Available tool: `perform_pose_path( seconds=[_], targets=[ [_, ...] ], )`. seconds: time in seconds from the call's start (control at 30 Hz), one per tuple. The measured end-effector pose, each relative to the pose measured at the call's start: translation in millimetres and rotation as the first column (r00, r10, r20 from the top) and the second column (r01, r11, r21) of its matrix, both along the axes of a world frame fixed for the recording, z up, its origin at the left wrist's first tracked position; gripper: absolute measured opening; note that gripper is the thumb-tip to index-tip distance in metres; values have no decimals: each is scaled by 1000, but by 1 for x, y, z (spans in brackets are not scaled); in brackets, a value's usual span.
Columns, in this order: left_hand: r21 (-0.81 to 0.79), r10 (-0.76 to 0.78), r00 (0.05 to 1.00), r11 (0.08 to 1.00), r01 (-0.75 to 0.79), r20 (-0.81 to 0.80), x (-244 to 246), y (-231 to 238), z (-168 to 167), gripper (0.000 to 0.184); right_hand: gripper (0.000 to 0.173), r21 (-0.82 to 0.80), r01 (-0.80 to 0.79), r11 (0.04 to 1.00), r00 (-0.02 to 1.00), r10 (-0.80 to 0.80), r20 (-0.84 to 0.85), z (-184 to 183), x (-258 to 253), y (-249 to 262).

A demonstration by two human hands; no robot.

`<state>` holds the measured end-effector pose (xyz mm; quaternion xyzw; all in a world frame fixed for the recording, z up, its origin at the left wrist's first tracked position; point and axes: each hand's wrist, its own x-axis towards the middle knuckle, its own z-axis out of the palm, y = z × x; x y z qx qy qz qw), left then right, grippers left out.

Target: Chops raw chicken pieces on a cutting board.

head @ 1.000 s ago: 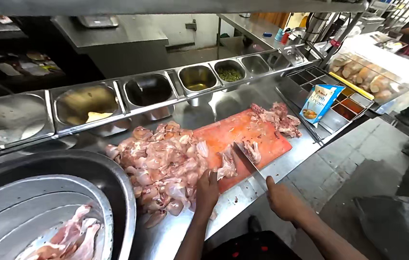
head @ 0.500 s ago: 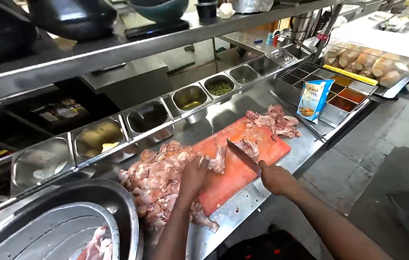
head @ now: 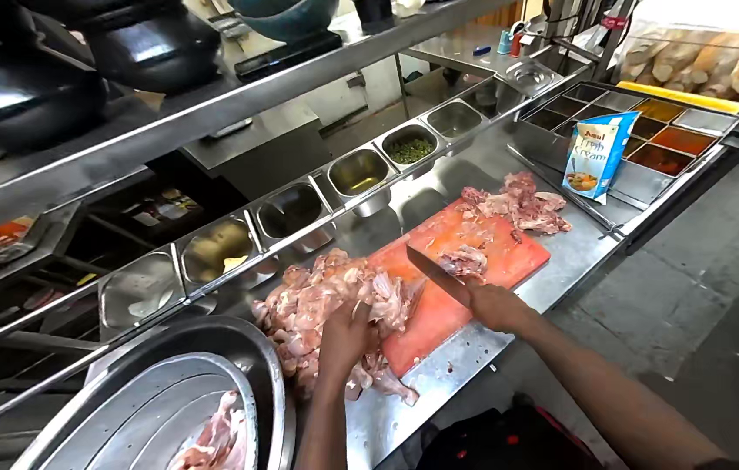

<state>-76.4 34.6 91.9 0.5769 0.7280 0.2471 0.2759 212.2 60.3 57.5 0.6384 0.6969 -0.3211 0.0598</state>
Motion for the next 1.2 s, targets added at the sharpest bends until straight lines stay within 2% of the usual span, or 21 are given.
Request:
perform_pose_path(
  seconds=[0.13, 0.3, 0.43, 0.5, 0.53, 0.63, 0.7, 0.73, 0.9, 1.03, 1.13, 1.2],
  targets=[
    [84, 15, 1000, 996, -13, -22, 9, 11, 32, 38, 37, 28, 85, 996, 996, -85, -20, -6, 27, 20],
    [324, -16, 1000, 946, 21, -19, 6, 32, 79, 40, 40, 37, 143, 989, 988, -140, -71, -6, 49, 33],
    [228, -143, 964, 954, 194, -222, 29, 54, 102, 43, 39, 18, 181, 983, 979, -178, -98, -13, 50, 36],
    [84, -228, 926, 961, 264, -300, 53, 64, 88, 42, 36, 25, 216, 976, 957, -207, -203, -25, 58, 36],
    [-18, -283, 901, 956, 293, -329, 67, 69, 71, 41, 35, 18, 247, 969, 935, -233, -267, -28, 61, 32],
    [-300, -449, 802, 888, 349, -394, 110, 72, -11, 44, 33, 0, 346, 938, 868, -320, -381, -29, 65, 15],
    [-261, -461, 831, 882, 391, -311, 121, 71, -53, 46, 35, -2, 378, 926, 845, -346, -408, -23, 67, 3],
    [-209, -442, 861, 893, 398, -251, 122, 72, -61, 45, 34, 4, 384, 923, 841, -348, -415, -18, 68, -2],
    [-29, -352, 935, 935, 353, 48, 107, 88, -89, 45, 36, 31, 337, 941, 858, -293, -423, 8, 57, -24],
    [-14, -310, 924, 947, 321, 224, 97, 90, -95, 42, 34, 127, 247, 961, 916, -189, -353, 4, 33, -31],
    [-39, -359, 904, 925, 377, 232, 90, 86, -89, 38, 35, 44, 161, 986, 959, -146, -244, -5, 19, -27],
    [-69, -384, 920, 919, 388, 75, 88, 85, -88, 42, 36, 13, 150, 989, 970, -144, -196, -5, 14, -24]
  ],
)
